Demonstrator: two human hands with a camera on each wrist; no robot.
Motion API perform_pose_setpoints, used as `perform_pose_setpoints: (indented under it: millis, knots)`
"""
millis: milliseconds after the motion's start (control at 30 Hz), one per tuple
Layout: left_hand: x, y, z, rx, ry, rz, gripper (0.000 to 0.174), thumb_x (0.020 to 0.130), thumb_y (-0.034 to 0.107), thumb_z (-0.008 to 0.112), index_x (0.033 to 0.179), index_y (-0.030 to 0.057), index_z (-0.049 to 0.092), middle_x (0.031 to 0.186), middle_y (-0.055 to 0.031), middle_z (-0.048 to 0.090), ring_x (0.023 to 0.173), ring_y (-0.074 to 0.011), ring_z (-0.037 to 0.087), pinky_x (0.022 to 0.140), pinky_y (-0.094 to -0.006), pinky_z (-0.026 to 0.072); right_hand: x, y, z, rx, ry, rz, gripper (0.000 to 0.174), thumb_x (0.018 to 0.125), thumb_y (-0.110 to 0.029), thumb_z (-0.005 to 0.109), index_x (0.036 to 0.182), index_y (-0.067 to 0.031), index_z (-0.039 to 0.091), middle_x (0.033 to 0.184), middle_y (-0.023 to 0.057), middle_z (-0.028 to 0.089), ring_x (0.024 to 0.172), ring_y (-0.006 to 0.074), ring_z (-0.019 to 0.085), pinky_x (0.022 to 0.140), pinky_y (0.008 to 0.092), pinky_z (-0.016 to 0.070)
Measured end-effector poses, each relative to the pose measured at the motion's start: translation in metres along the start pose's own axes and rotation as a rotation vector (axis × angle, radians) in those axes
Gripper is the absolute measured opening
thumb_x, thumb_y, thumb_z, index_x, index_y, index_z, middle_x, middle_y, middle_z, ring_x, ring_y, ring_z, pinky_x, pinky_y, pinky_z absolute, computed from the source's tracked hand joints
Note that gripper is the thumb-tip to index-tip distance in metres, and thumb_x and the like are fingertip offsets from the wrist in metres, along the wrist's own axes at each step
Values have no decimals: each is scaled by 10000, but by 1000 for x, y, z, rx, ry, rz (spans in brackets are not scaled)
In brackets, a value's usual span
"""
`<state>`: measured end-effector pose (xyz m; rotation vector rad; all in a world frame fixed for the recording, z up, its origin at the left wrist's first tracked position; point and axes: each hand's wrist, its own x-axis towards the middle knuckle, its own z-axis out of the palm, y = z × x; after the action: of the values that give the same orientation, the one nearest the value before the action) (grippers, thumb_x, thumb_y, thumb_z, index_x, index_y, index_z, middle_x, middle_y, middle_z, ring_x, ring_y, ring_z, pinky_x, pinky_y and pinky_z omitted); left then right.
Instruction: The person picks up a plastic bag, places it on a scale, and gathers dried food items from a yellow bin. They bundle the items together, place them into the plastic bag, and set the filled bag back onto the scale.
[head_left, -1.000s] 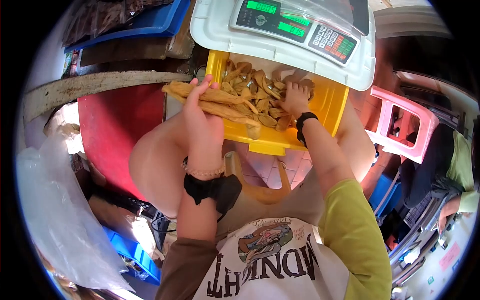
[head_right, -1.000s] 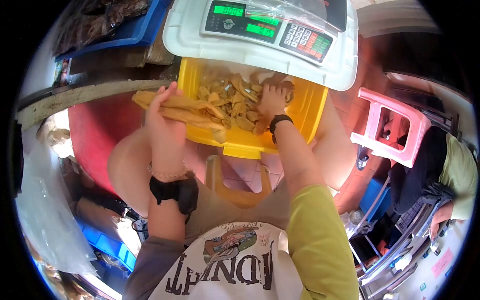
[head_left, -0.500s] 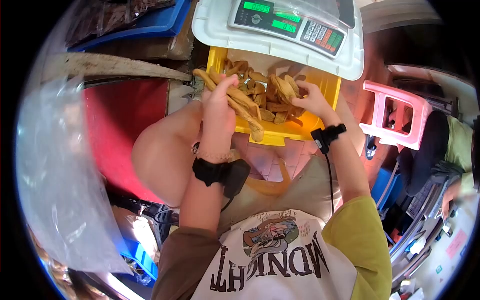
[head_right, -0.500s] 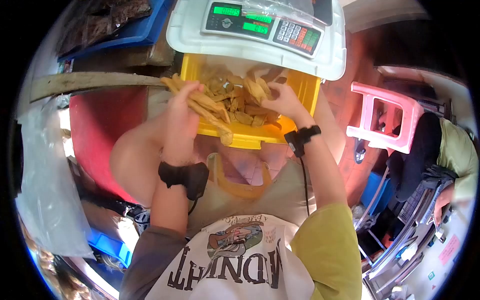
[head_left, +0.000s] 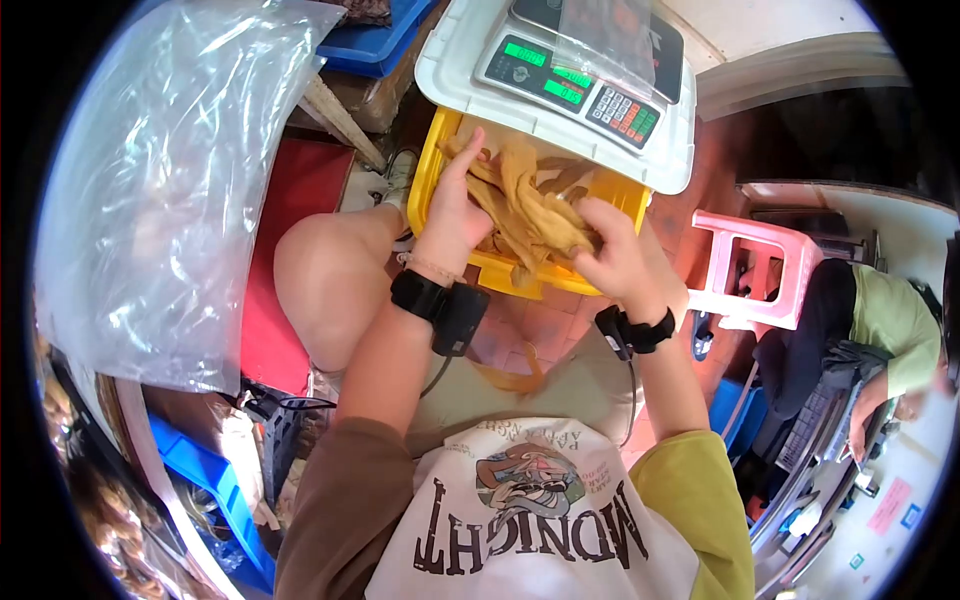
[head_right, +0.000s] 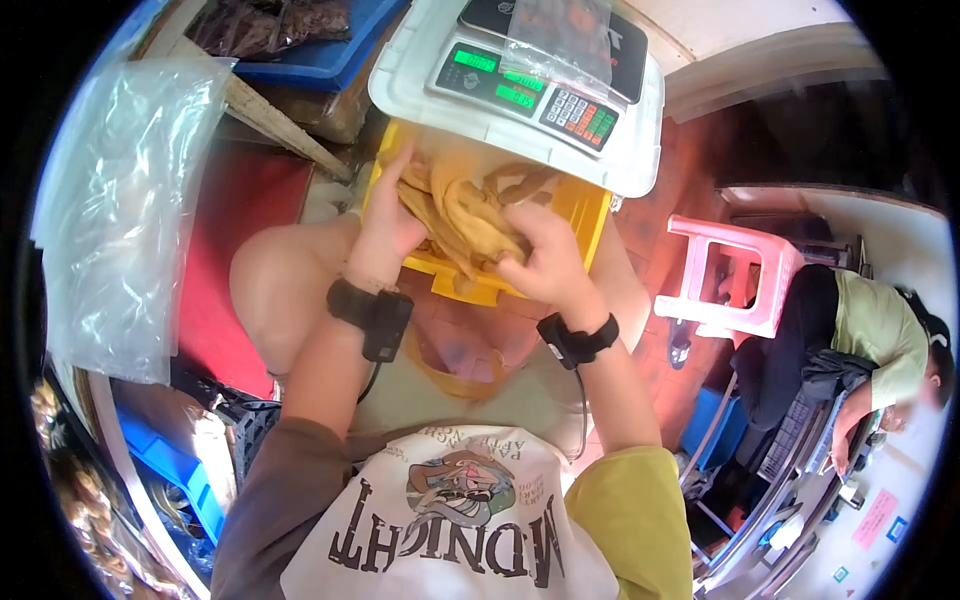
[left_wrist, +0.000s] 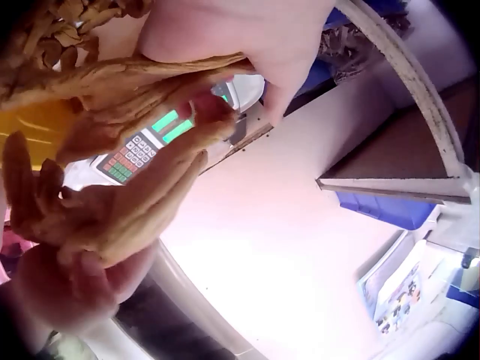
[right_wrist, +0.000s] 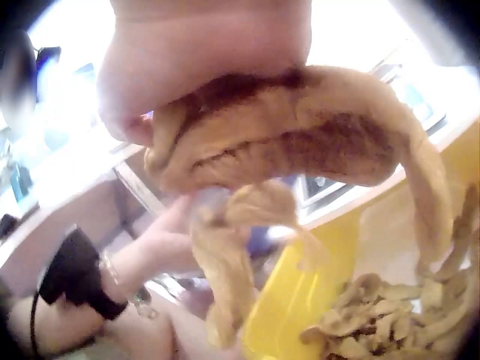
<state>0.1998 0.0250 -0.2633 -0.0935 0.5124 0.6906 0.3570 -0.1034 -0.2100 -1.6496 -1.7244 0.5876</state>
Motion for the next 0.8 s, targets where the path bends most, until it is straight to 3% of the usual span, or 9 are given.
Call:
perform_pose_setpoints:
  millis: [100, 233, 400, 433, 500, 567, 633, 733, 800]
  knots:
    - [-3, 4, 4, 20, -32, 99, 322, 873, 196, 643, 1138, 48, 538, 1095, -85, 587, 1040, -245, 562, 937, -404, 453, -4, 1, 3, -114, -20, -3, 307, 588, -168, 590, 853, -14, 570, 696, 177, 506, 657, 365, 510, 597, 407, 434]
    - [-2, 3, -2, 80, -44, 157, 318, 856, 165, 652, 1127, 41, 540, 1077, -89, 592, 1018, -252, 572, 918, -403, 464, -5, 10, 5, -227, -22, 0, 278, 589, -167, 592, 825, -20, 572, 640, 174, 495, 608, 353, 513, 556, 404, 431]
    - [-4, 7, 0, 51, -86, 59, 281, 856, 129, 573, 1103, -1, 541, 1055, -144, 601, 1008, -281, 581, 920, -421, 466, -7, 21, 7, -277, -10, 39, 315, 594, -172, 602, 867, -18, 583, 639, 184, 513, 613, 361, 525, 558, 407, 441]
    - [-5, 9, 4, 50, -84, 58, 281, 856, 129, 573, 1103, -1, 541, 1055, -144, 601, 1008, -281, 581, 920, -421, 466, -8, 23, 8, -214, -11, 89, 331, 607, -169, 606, 901, -18, 591, 648, 180, 528, 613, 332, 545, 562, 387, 447]
    - [-7, 11, 10, 37, -197, -151, 312, 875, 167, 532, 1116, -30, 527, 1079, -154, 597, 1034, -280, 577, 943, -429, 449, -11, 28, 10, -151, -18, 140, 348, 620, -165, 610, 935, -17, 599, 657, 176, 542, 612, 304, 565, 565, 366, 454]
    - [-6, 8, 12, 31, -173, -161, 337, 895, 204, 497, 1125, -41, 527, 1106, -182, 588, 1046, -298, 571, 949, -437, 446, -13, 35, 11, 127, -44, 317, 331, 677, -137, 609, 977, 4, 600, 690, 128, 589, 621, 199, 587, 575, 318, 458]
    - [-3, 8, 8, 24, -151, -165, 371, 915, 241, 462, 1133, -52, 527, 1134, -210, 579, 1057, -316, 566, 956, -445, 443, -17, 46, 17, 236, -12, 309, 296, 726, -139, 619, 981, 11, 602, 706, 94, 596, 610, 155, 569, 563, 293, 452]
    - [4, 12, 2, 63, -213, -45, 347, 922, 215, 495, 1163, -31, 523, 1150, -182, 578, 1070, -298, 560, 968, -430, 433, -19, 52, 21, 379, 62, 378, 258, 811, -162, 636, 994, 16, 607, 742, 42, 610, 606, 94, 549, 553, 254, 449]
    - [3, 18, 5, -49, -122, 203, 302, 900, 213, 594, 1119, 11, 540, 1053, -139, 601, 1018, -252, 582, 931, -395, 451, -21, 60, 18, 408, 110, 456, 256, 846, -184, 644, 1004, 14, 610, 762, 24, 616, 613, 78, 547, 555, 239, 451]
